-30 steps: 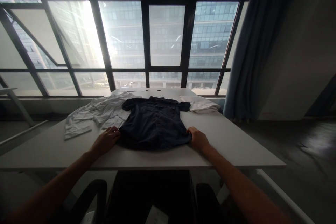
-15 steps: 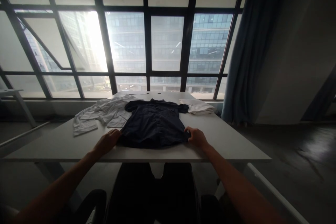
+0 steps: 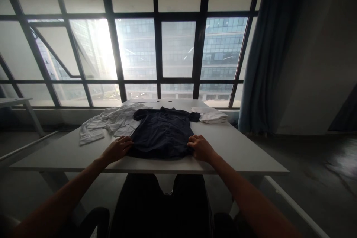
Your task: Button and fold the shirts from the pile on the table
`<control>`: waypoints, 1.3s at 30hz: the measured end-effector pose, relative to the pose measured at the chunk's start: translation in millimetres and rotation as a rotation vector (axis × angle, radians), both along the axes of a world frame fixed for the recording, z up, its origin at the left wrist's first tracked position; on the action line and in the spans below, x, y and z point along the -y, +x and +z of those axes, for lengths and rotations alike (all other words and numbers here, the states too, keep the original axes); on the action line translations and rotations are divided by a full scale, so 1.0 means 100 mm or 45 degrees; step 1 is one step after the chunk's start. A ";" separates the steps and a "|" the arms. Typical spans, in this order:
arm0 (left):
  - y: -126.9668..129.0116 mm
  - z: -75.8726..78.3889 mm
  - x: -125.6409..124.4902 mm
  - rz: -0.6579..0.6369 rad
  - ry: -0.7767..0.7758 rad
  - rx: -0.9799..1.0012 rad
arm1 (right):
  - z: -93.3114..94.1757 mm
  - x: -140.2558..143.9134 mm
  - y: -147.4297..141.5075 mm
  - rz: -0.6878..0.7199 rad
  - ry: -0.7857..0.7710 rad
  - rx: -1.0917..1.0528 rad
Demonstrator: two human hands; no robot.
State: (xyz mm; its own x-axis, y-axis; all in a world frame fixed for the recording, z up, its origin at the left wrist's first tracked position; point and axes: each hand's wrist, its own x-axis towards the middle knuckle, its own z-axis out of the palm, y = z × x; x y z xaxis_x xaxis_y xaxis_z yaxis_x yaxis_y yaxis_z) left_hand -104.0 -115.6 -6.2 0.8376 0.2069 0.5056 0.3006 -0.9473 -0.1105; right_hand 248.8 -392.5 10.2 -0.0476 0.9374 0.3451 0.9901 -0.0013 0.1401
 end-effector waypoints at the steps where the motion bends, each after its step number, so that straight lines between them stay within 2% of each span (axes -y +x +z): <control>1: 0.00 0.00 -0.01 -0.019 0.023 0.025 | 0.00 -0.01 0.00 0.018 0.023 -0.020; 5: -0.07 -0.01 -0.06 -0.013 0.053 0.050 | 0.06 0.02 0.09 -0.093 0.101 -0.154; 7: -0.10 0.02 -0.04 0.034 0.020 -0.052 | 0.10 0.04 0.10 -0.140 0.055 -0.121; 10: -0.06 0.12 0.12 0.094 -0.022 -0.207 | 0.14 0.02 0.02 -0.093 -0.036 -0.001; 14: 0.23 0.28 0.50 0.085 0.065 -0.231 | 0.14 -0.15 -0.23 0.024 -0.133 0.085; 18: 0.61 0.31 0.83 -0.036 0.021 -0.295 | 0.11 -0.33 -0.42 0.036 -0.115 0.091; 21: 0.84 0.25 0.91 -0.037 -0.136 -0.347 | 0.11 -0.42 -0.49 -0.026 -0.069 0.076; 23: 0.94 0.21 0.92 -0.044 -0.218 -0.341 | 0.10 -0.45 -0.52 -0.007 -0.079 0.078; 27: 1.03 0.17 0.91 -0.063 -0.259 -0.248 | 0.08 -0.47 -0.55 0.053 -0.130 0.051; 30: 1.06 0.20 0.95 -0.036 -0.238 -0.177 | 0.08 -0.45 -0.54 -0.091 0.020 -0.151; 33: 1.11 0.24 1.01 0.101 -0.256 -0.014 | 0.11 -0.43 -0.54 -0.225 0.206 -0.383; 36: 1.17 0.23 1.06 0.178 -0.284 0.125 | 0.16 -0.44 -0.56 -0.192 0.286 -0.425; 39: 1.20 0.17 1.08 0.050 -0.256 0.055 | 0.20 -0.45 -0.59 -0.131 0.341 -0.407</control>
State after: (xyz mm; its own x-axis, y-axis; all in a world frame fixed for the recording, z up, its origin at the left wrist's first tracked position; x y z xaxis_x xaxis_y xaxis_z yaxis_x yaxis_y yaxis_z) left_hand 16.1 -223.4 10.6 0.8054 0.3392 0.4861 0.3381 -0.9365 0.0933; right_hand 190.0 -347.5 30.3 0.1901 0.8071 0.5590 0.9766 -0.0969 -0.1922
